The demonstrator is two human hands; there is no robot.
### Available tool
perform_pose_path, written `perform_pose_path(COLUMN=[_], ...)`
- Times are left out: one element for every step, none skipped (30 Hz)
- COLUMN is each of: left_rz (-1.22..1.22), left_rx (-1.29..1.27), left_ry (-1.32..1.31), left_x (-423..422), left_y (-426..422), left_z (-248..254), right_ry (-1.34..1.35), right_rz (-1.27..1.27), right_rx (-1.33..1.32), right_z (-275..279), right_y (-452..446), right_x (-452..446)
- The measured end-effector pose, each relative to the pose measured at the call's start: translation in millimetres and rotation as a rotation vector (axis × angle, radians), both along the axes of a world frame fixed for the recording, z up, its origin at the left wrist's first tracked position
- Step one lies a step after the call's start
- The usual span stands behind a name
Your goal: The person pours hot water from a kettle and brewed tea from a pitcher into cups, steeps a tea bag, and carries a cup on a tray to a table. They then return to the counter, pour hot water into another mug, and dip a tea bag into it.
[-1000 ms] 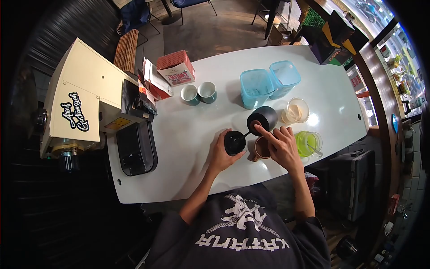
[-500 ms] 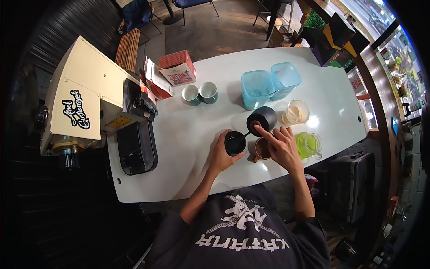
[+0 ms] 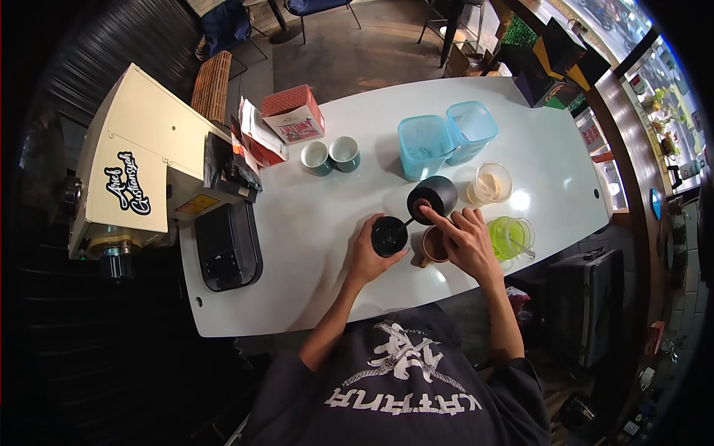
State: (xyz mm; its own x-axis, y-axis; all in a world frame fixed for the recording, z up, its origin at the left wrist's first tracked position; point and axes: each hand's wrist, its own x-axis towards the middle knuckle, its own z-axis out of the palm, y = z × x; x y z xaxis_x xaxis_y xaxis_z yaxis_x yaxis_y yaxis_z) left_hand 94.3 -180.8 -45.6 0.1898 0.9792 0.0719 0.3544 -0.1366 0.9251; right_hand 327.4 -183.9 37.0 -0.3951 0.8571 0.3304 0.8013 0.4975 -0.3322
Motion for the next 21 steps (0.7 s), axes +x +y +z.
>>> perform_pose_path(left_rz=[0.002, -0.001, 0.004, 0.009, 0.008, 0.007, 0.006, 0.006, 0.005, 0.005, 0.005, 0.007, 0.008, 0.008, 0.011, 0.014, 0.014, 0.015, 0.016, 0.015, 0.015], left_rx=[0.013, 0.014, 0.036, 0.059, 0.060, 0.050, 0.040, 0.041, 0.032, 0.023, 0.023, -0.001, -0.026, -0.027, -0.012, 0.004, 0.004, 0.006, 0.008, 0.008, 0.010], left_ry=[0.012, 0.013, 0.026, 0.039, 0.039, 0.027, 0.015, 0.015, 0.016, 0.017, 0.018, -0.006, -0.029, -0.028, -0.011, 0.007, 0.008, 0.016, 0.025, 0.025, 0.027], left_x=[-0.1, -0.3, -0.3, -0.2, 0.0, 0.2, 0.4, 0.5, 0.3, 0.2, 0.6, 1.2, 1.4, 1.3, 1.2, 1.1, 1.0, 0.6, 0.6, 0.6, 0.6], left_y=[0.0, 0.1, 0.3, 0.5, 0.3, 0.0, 0.0, 0.2, 0.1, 0.0, -0.1, -0.4, -0.7, -0.8, -0.8, -0.6, -0.5, -0.3, -0.1, -0.1, -0.2], left_z=[0.4, -0.8, -2.5, -3.4, -3.8, -2.7, -1.7, -1.2, -0.8, -0.3, 1.1, 3.2, 4.1, 3.8, 3.0, 2.2, 1.5, 0.5, -0.1, -0.6, -1.1], right_ry=[0.001, 0.009, 0.017, 0.017, 0.008, -0.001, -0.001, 0.008, 0.018, 0.018, 0.031, 0.043, 0.044, 0.050, 0.055, 0.056, 0.064, 0.073, 0.073, 0.089, 0.105], right_rz=[-0.002, -0.011, -0.021, -0.023, -0.035, -0.046, -0.047, -0.038, -0.030, -0.030, -0.023, -0.016, -0.015, -0.023, -0.030, -0.030, -0.039, -0.048, -0.048, -0.044, -0.040], right_rx=[0.000, 0.018, 0.035, 0.036, 0.036, 0.037, 0.038, 0.037, 0.034, 0.035, 0.014, -0.007, -0.007, -0.021, -0.034, -0.034, -0.036, -0.038, -0.037, -0.024, -0.011], right_z=[1.3, 3.1, 4.4, 5.2, 5.8, 6.2, 5.8, 4.7, 3.0, 0.1, -3.8, -5.8, -6.1, -6.2, -6.3, -6.1, -5.7, -5.6, -5.5, -5.7, -5.8], right_y=[0.5, 1.7, 2.7, 3.6, 4.4, 4.7, 4.5, 4.3, 3.7, 3.0, 2.2, 1.8, 1.7, 1.8, 1.9, 2.4, 3.1, 3.7, 4.2, 4.5, 4.7], right_x=[0.2, 0.7, 1.3, 2.3, 3.7, 4.5, 4.7, 4.7, 4.6, 4.7, 5.2, 5.4, 5.3, 5.5, 5.7, 6.2, 7.0, 7.3, 7.8, 8.2, 8.7])
